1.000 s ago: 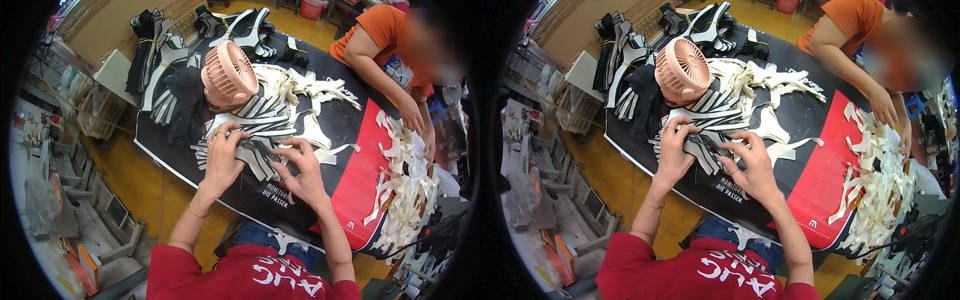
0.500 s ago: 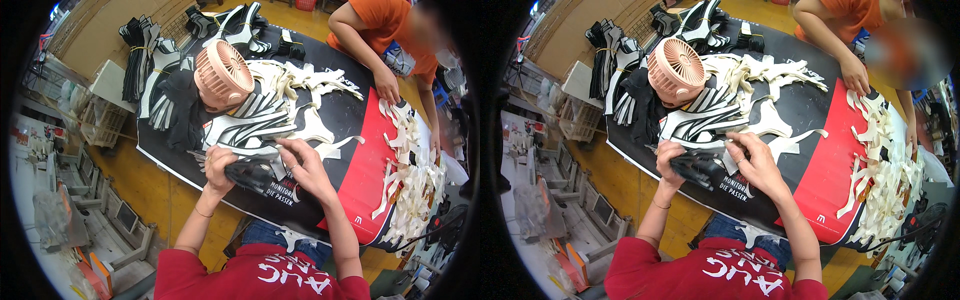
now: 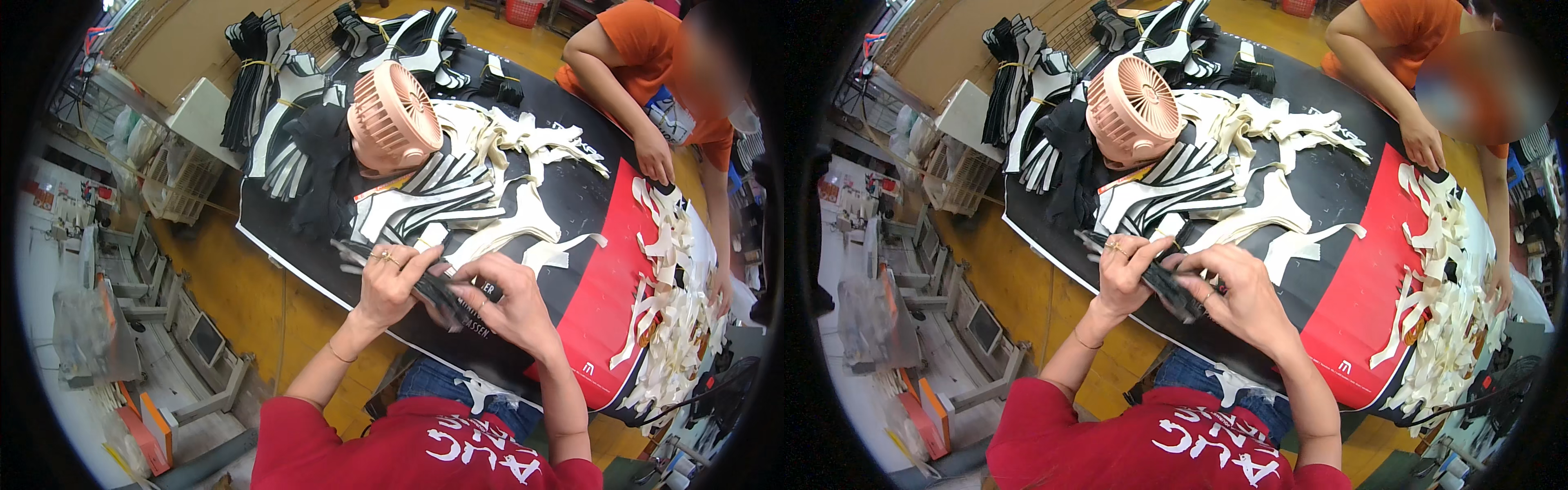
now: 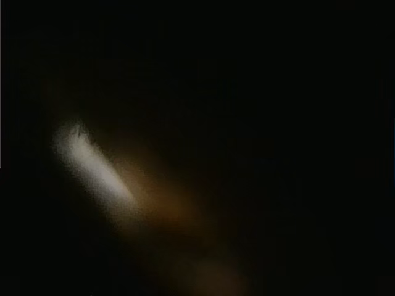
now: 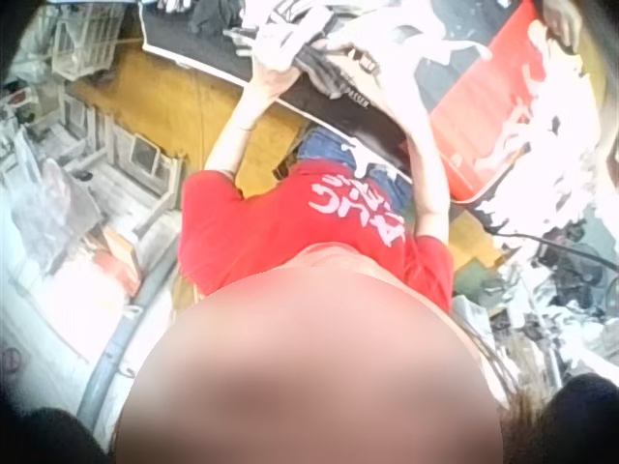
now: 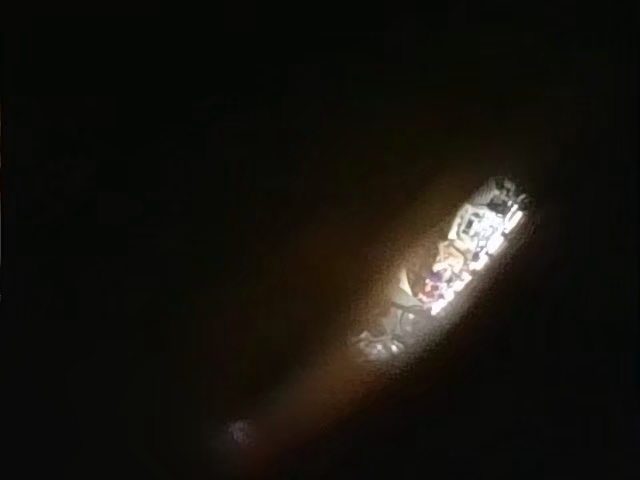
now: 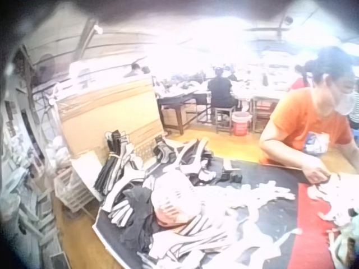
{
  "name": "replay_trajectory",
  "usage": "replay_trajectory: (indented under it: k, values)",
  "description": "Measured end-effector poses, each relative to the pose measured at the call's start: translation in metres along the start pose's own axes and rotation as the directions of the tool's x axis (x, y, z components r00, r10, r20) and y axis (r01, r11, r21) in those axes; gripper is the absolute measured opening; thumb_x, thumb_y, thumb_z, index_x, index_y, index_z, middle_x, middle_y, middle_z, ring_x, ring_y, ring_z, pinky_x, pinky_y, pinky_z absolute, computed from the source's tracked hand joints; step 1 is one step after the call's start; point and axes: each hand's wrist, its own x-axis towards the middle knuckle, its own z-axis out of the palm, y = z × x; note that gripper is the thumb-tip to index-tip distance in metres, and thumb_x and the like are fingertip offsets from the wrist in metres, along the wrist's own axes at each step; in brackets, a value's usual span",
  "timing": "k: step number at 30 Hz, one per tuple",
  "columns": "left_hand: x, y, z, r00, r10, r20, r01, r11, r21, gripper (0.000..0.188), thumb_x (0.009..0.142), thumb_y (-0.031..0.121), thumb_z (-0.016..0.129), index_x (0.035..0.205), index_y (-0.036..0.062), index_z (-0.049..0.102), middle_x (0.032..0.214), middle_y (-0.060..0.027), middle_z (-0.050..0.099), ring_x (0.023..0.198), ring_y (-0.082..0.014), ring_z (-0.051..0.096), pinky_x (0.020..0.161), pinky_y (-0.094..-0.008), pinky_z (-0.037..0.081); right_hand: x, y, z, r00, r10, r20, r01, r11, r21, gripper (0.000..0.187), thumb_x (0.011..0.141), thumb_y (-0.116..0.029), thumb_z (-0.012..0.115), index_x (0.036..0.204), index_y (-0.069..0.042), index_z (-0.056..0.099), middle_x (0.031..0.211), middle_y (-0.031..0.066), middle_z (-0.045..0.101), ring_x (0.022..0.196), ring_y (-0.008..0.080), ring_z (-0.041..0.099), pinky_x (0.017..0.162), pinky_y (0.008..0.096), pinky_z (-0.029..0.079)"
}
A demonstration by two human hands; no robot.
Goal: The person sorts and folds small fabric pieces on a worktable, handling both white and black items one at a time. They repeatedly pick up pieces, fold them, and place them into separate piles while another worker performs similar actions nearby.
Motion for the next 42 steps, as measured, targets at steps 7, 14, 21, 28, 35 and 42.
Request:
replay_trajectory:
  k: [7,14,21,28,35,42]
  values:
    - [-0.007,0.007,-0.001,0.946,-0.113,-0.303,0.111,0.994,-0.024,0.026,0.069,0.022,0.085,0.078,0.0113,0.063,0.093,-0.0073,0.056,0.089,-0.0257,0.060,0.080,-0.0386,0.046,0.046,0.008,-0.008,0.997,0.062,0.034,-0.065,0.994,0.093,0.022,0.089,-0.019,0.070,0.101,-0.001,0.070,0.089,0.0124,0.069,0.085,0.0238,0.065,0.079,0.0357,0.050]
    - [-0.024,0.026,-0.032,0.907,-0.023,-0.421,-0.045,0.987,-0.151,0.026,0.085,0.027,0.078,0.086,0.0101,0.057,0.072,-0.0010,0.056,0.063,-0.0177,0.056,0.071,-0.0378,0.047,0.114,0.030,0.044,0.988,-0.118,0.104,0.157,0.782,-0.604,0.037,0.077,-0.028,0.079,0.107,-0.010,0.068,0.106,0.0125,0.060,0.107,0.0313,0.055,0.090,0.0423,0.041]
    - [-0.029,0.031,-0.044,0.878,-0.289,-0.382,0.278,0.957,-0.084,0.026,0.072,0.018,0.077,0.092,0.0054,0.068,0.076,-0.0076,0.064,0.070,-0.0265,0.062,0.069,-0.0360,0.047,0.106,0.026,0.045,0.956,-0.295,0.001,0.252,0.816,-0.519,0.018,0.082,-0.023,0.075,0.092,-0.011,0.068,0.093,0.0074,0.064,0.095,0.0272,0.058,0.087,0.0391,0.040]
    - [-0.027,0.024,-0.018,0.938,-0.164,-0.305,0.140,0.985,-0.098,0.020,0.072,0.013,0.074,0.089,0.0057,0.067,0.076,-0.0071,0.065,0.068,-0.0259,0.061,0.066,-0.0350,0.046,0.102,0.037,0.033,0.952,-0.307,0.014,0.279,0.845,-0.455,0.012,0.085,-0.020,0.070,0.093,-0.011,0.067,0.090,0.0041,0.065,0.094,0.0265,0.060,0.087,0.0396,0.042]
    - [-0.040,0.031,-0.015,0.934,-0.248,-0.259,0.208,0.963,-0.171,0.030,0.070,0.018,0.079,0.094,0.0052,0.067,0.079,-0.0084,0.066,0.071,-0.0274,0.064,0.067,-0.0368,0.048,0.116,0.032,0.030,0.943,-0.237,0.232,0.330,0.738,-0.588,0.047,0.077,-0.032,0.079,0.115,-0.011,0.062,0.117,0.0108,0.059,0.115,0.0302,0.052,0.096,0.0409,0.040]
    - [-0.050,0.022,-0.004,0.656,-0.719,-0.231,0.664,0.695,-0.278,0.059,0.068,-0.008,0.067,0.125,-0.0020,0.053,0.118,-0.0179,0.054,0.108,-0.0322,0.057,0.095,-0.0366,0.045,0.117,0.017,0.038,0.963,-0.066,0.260,0.239,0.655,-0.717,0.054,0.068,-0.030,0.085,0.114,-0.010,0.064,0.109,0.0130,0.058,0.110,0.0294,0.054,0.092,0.0438,0.040]
